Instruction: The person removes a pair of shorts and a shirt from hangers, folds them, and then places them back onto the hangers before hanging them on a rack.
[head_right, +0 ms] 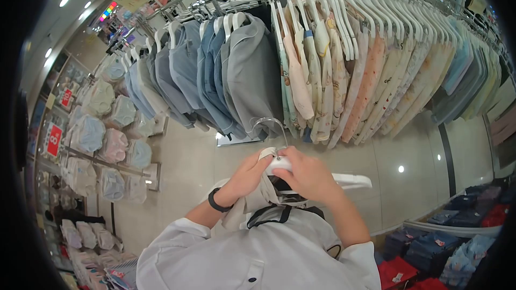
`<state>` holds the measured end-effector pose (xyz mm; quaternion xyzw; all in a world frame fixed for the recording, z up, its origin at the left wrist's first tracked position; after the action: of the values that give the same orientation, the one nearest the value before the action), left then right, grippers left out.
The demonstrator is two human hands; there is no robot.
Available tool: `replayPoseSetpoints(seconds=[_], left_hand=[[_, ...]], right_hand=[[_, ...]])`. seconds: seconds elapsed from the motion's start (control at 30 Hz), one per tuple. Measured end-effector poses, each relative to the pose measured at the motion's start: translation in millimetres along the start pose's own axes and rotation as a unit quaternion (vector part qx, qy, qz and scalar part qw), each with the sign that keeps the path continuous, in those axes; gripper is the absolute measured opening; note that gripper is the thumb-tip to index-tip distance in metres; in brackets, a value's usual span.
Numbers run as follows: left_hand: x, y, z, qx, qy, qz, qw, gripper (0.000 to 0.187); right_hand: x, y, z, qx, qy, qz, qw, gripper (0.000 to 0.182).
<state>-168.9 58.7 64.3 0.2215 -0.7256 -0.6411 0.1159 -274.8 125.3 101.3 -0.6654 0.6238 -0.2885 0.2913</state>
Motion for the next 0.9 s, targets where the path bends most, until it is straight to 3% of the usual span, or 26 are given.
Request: replayPoseSetpoints(seconds=[0.07, 0.23, 0.37, 0.4, 0.43, 0.5, 0.53, 0.57, 0.63, 0.67, 0.7, 0.77, 0.9], left_hand=[[-1, -6, -2, -0.009, 0.0, -0.011, 1.0, 0.034], [-4, 13, 3, 0.052, -0.027, 0.001, 0.998, 0.043], [5, -6, -17, 0.099, 0.055, -0.021, 0.993, 0.045], [7, -11, -23, 0.134, 0.082, -0.012, 0.988, 0.042], [9, -12, -21, 0.125, 0.077, -0.023, 0.989, 0.042], [0, -12, -37, 0.026, 0.154, -0.027, 0.987, 0.038], [-2, -14, -40, 0.015, 0.152, -0.042, 0.987, 0.038], [-8, -9, -51, 0.036, 0.19, -0.027, 0.981, 0.037], [-18, 2, -58, 0.056, 0.227, -0.011, 0.972, 0.037], [-20, 5, -59, 0.005, 0.239, -0.002, 0.971, 0.037], [-21, 5, -61, -0.045, 0.249, 0.008, 0.967, 0.037], [-17, 3, -62, -0.043, 0.224, 0.019, 0.973, 0.035], [-19, 10, -56, -0.012, 0.192, 0.05, 0.98, 0.03]], right_hand=[[-1, -16, 8, -0.017, -0.009, -0.058, 0.998, 0.049], [3, -24, 4, 0.016, -0.012, -0.06, 0.998, 0.06], [8, -24, 7, -0.034, 0.024, -0.1, 0.994, 0.067], [2, -32, -5, -0.032, 0.114, -0.149, 0.982, 0.06], [-4, -26, -3, -0.027, 0.107, -0.139, 0.984, 0.06], [-47, -33, -22, -0.046, 0.242, -0.25, 0.936, 0.043], [-68, -13, -20, 0.024, 0.277, -0.252, 0.927, 0.029], [-78, 5, -8, 0.03, 0.267, -0.24, 0.933, 0.029], [-83, 92, 5, 0.287, 0.312, -0.015, 0.905, 0.023], [-71, 110, 16, 0.268, 0.268, 0.062, 0.923, 0.031], [-63, 114, 23, 0.268, 0.27, 0.064, 0.923, 0.031], [-42, 105, 34, 0.111, 0.246, 0.06, 0.961, 0.042], [-21, 118, 25, 0.128, 0.247, 0.087, 0.956, 0.053]])
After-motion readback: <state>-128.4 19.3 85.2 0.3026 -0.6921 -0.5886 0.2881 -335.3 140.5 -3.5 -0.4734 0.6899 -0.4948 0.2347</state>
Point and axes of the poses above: each hand's wrist, its own x-axis towards the middle knuckle, its own z-axis out of the palm, y = z × x, the point moved 10 cm from there along x, towards the middle knuckle, and after that the axes turned 12 degrees about -y, right-handed, at the moved point
